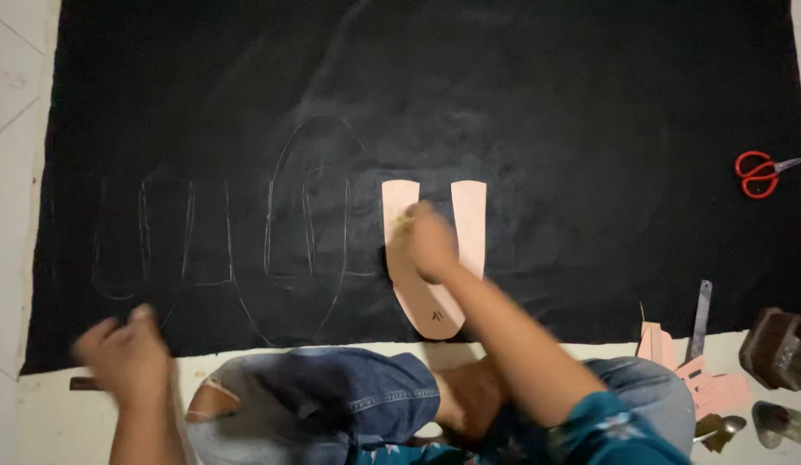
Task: The person places a U-shaped paper pattern on a black fabric and uses a chalk-like tool to trace its outline. They then use scissors to trim a small piece of the pattern and continue tracing additional outlines on the fabric.
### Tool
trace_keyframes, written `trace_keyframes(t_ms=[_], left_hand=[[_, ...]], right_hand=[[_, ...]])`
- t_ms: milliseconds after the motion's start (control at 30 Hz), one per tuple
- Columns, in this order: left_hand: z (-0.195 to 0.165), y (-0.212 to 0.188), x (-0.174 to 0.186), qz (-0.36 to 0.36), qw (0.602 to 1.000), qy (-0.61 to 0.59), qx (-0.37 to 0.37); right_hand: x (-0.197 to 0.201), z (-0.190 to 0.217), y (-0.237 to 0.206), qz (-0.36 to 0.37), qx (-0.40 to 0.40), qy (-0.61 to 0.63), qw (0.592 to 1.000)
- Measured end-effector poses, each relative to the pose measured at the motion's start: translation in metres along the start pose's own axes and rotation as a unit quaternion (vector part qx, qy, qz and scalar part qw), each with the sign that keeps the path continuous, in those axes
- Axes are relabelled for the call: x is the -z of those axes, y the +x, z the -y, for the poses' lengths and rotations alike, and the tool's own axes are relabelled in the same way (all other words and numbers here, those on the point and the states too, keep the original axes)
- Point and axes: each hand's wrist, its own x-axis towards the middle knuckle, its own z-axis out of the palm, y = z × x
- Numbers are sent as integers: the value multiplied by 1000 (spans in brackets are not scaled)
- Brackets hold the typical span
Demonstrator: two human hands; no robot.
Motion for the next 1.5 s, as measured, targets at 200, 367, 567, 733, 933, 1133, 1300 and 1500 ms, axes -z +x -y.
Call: trace_keyframes(t_ms=[200,367,567,733,933,1133,1300,1500], left_hand=[[-98,-22,-90,156,972,135,-112],[-106,-37,-146,54,985,146,-72],[-89,-31,-159,8,962,188,-199],[-155,-24,-195,143,908,242,-311],[-231,-10,-253,173,902,279,-281],[-207,-25,-244,143,902,288,-289],[-206,-23,-243,149,879,356,-281],[-211,-24,-245,163,866,401,-249]], right_hand=[[-75,107,-58,95,163,-83,979],[-47,86,-64,74,175,20,982],[69,-31,25,-146,165,-17,975],[131,-82,97,-199,173,-132,955],[134,-100,150,-244,259,-157,921],[122,-107,130,-237,237,-151,930],[132,-96,129,-206,216,-169,939],[147,-91,139,-163,169,-155,960]])
